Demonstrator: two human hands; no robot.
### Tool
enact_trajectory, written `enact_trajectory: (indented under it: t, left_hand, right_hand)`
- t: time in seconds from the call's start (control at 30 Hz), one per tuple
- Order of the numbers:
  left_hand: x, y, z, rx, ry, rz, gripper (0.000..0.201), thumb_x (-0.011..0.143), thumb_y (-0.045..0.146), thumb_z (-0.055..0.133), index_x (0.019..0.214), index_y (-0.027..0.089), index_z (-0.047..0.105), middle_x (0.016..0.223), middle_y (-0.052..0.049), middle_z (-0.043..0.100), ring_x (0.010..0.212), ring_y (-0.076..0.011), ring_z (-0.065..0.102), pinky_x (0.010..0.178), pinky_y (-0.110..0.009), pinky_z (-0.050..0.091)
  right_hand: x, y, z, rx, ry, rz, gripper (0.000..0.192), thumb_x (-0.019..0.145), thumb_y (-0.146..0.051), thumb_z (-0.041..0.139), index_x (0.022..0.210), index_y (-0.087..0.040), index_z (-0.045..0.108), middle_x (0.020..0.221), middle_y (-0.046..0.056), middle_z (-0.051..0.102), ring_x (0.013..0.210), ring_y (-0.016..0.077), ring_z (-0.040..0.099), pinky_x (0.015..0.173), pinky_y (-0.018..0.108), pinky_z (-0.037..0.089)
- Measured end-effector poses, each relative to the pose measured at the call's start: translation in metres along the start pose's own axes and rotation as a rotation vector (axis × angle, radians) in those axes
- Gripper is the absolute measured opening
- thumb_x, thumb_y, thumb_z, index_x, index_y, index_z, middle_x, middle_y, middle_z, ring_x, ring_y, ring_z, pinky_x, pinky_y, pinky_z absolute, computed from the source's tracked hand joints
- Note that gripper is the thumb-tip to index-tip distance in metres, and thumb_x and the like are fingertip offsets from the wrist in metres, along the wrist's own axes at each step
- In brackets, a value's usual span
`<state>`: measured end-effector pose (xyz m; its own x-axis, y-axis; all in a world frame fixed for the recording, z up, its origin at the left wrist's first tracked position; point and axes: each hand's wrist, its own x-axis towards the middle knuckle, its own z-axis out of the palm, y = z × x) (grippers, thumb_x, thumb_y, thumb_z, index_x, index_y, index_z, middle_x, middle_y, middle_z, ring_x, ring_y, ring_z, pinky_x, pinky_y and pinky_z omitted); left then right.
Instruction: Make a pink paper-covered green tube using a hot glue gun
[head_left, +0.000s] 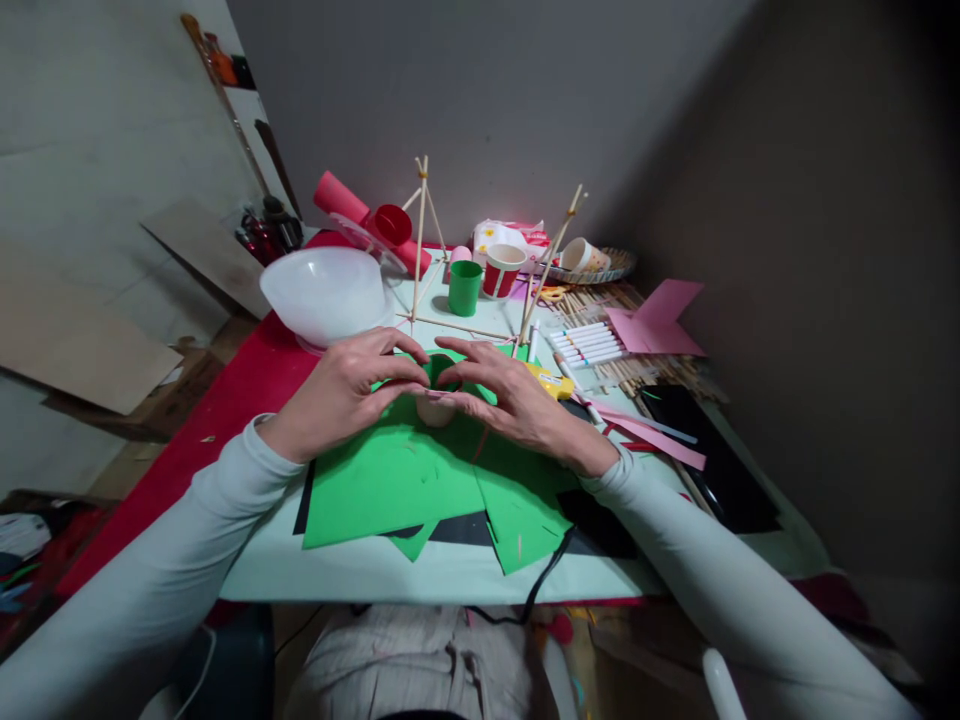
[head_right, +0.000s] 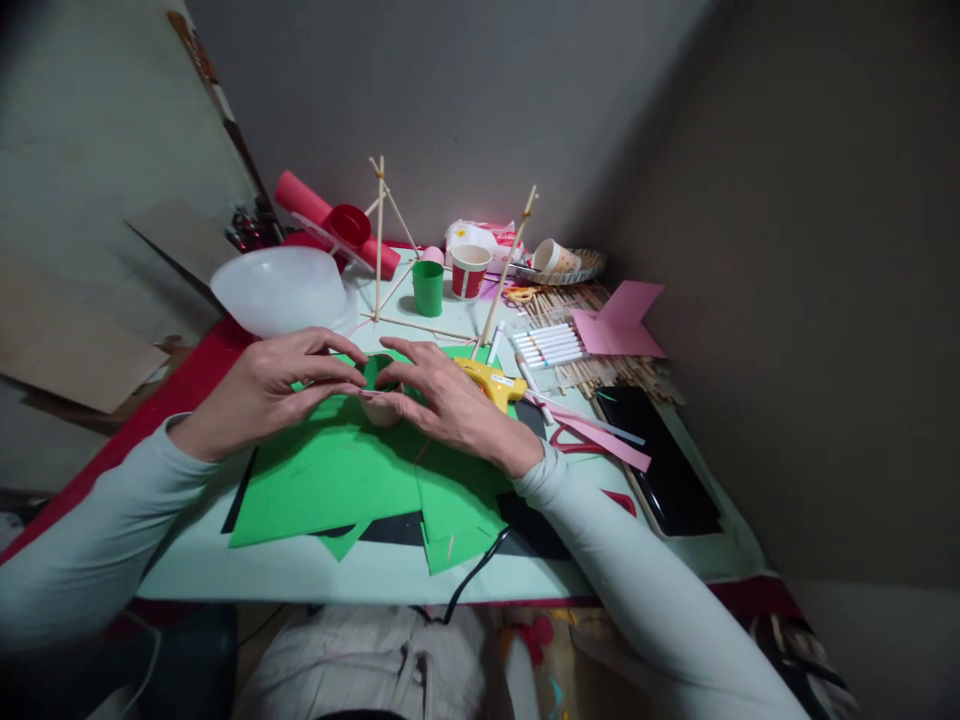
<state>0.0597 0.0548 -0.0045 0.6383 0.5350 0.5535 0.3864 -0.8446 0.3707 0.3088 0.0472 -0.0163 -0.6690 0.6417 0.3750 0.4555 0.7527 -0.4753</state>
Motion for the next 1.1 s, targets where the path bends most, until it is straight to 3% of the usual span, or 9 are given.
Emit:
enact_trajectory:
  t: [0.2, 0.33, 0.57, 0.73, 0.8, 0.87, 0.97, 1.03, 1.1]
  left_hand:
    - [0.003, 0.005, 0.009, -0.045, -0.046, 0.024, 0.013, 0.100, 0.015, 0.061, 0.093, 0.015, 0.072, 0.090, -0.006, 0.075, 0.085, -0.0175, 0.071, 0.079, -0.027, 0.053]
    - [0.005, 0.005, 0.010, -0.032, -0.064, 0.033, 0.015, 0.100, 0.016, 0.059, 0.089, 0.016, 0.069, 0.085, -0.004, 0.073, 0.081, -0.0170, 0.069, 0.074, -0.026, 0.051]
    - [0.005, 0.001, 0.009, -0.013, -0.041, 0.047, 0.017, 0.101, 0.015, 0.054, 0.092, 0.017, 0.068, 0.086, -0.007, 0.071, 0.082, -0.0186, 0.066, 0.074, -0.028, 0.050]
    - [0.004, -0.003, 0.007, -0.025, -0.044, 0.076, 0.018, 0.100, 0.015, 0.056, 0.087, 0.018, 0.069, 0.082, -0.005, 0.071, 0.077, -0.0169, 0.066, 0.072, -0.027, 0.050]
    - [0.004, -0.004, 0.007, -0.032, -0.037, 0.072, 0.020, 0.100, 0.015, 0.055, 0.088, 0.018, 0.070, 0.082, -0.005, 0.072, 0.077, -0.0164, 0.067, 0.071, -0.027, 0.051]
    - [0.003, -0.005, 0.008, -0.042, -0.027, 0.067, 0.022, 0.100, 0.013, 0.053, 0.089, 0.018, 0.071, 0.085, -0.006, 0.074, 0.079, -0.0168, 0.068, 0.072, -0.027, 0.052]
    - [0.003, -0.005, 0.009, -0.066, -0.019, 0.063, 0.026, 0.098, 0.011, 0.051, 0.092, 0.019, 0.074, 0.092, -0.008, 0.077, 0.086, -0.0184, 0.071, 0.076, -0.030, 0.055]
    - [0.003, -0.004, 0.008, -0.087, -0.012, 0.054, 0.025, 0.098, 0.013, 0.053, 0.093, 0.020, 0.076, 0.095, -0.008, 0.078, 0.089, -0.0193, 0.072, 0.078, -0.031, 0.055]
    - [0.003, -0.003, 0.006, -0.108, 0.008, 0.028, 0.020, 0.098, 0.016, 0.057, 0.094, 0.020, 0.076, 0.095, -0.008, 0.079, 0.089, -0.0198, 0.073, 0.080, -0.032, 0.056]
  right_hand:
    - [0.002, 0.002, 0.002, -0.048, 0.047, -0.097, 0.025, 0.104, -0.036, 0.059, 0.095, -0.019, 0.074, 0.156, 0.015, 0.055, 0.152, 0.0286, 0.040, 0.120, 0.054, 0.040]
    - [0.003, -0.001, 0.003, -0.096, 0.102, -0.146, 0.026, 0.103, -0.032, 0.061, 0.083, -0.019, 0.073, 0.145, 0.010, 0.067, 0.146, 0.0278, 0.047, 0.118, 0.053, 0.040]
    - [0.005, -0.002, 0.008, -0.088, 0.178, -0.116, 0.019, 0.101, -0.032, 0.066, 0.090, -0.021, 0.076, 0.148, 0.008, 0.065, 0.149, 0.0264, 0.045, 0.119, 0.053, 0.041]
    - [0.004, -0.002, 0.009, -0.136, 0.166, -0.115, 0.024, 0.101, -0.031, 0.065, 0.084, -0.018, 0.076, 0.151, 0.011, 0.063, 0.150, 0.0293, 0.044, 0.120, 0.054, 0.040]
    - [0.003, -0.004, 0.002, -0.089, 0.130, -0.090, 0.022, 0.100, -0.035, 0.067, 0.089, -0.019, 0.077, 0.154, 0.011, 0.060, 0.150, 0.0293, 0.045, 0.120, 0.054, 0.040]
    - [0.004, -0.008, -0.009, 0.005, 0.130, -0.011, 0.022, 0.100, -0.039, 0.068, 0.106, -0.020, 0.077, 0.154, 0.012, 0.060, 0.144, 0.0280, 0.054, 0.117, 0.050, 0.044]
    - [0.014, -0.015, -0.025, 0.033, 0.121, 0.175, 0.040, 0.103, -0.041, 0.062, 0.136, -0.017, 0.064, 0.142, 0.014, 0.069, 0.128, 0.0247, 0.068, 0.106, 0.040, 0.052]
    - [0.026, -0.017, -0.030, -0.064, 0.000, 0.258, 0.045, 0.104, -0.039, 0.058, 0.141, -0.013, 0.060, 0.129, 0.014, 0.076, 0.116, 0.0245, 0.073, 0.094, 0.034, 0.054]
    - [0.038, -0.019, -0.030, -0.159, -0.142, 0.281, 0.037, 0.102, -0.031, 0.059, 0.132, -0.012, 0.069, 0.111, 0.013, 0.081, 0.098, 0.0235, 0.076, 0.080, 0.030, 0.052]
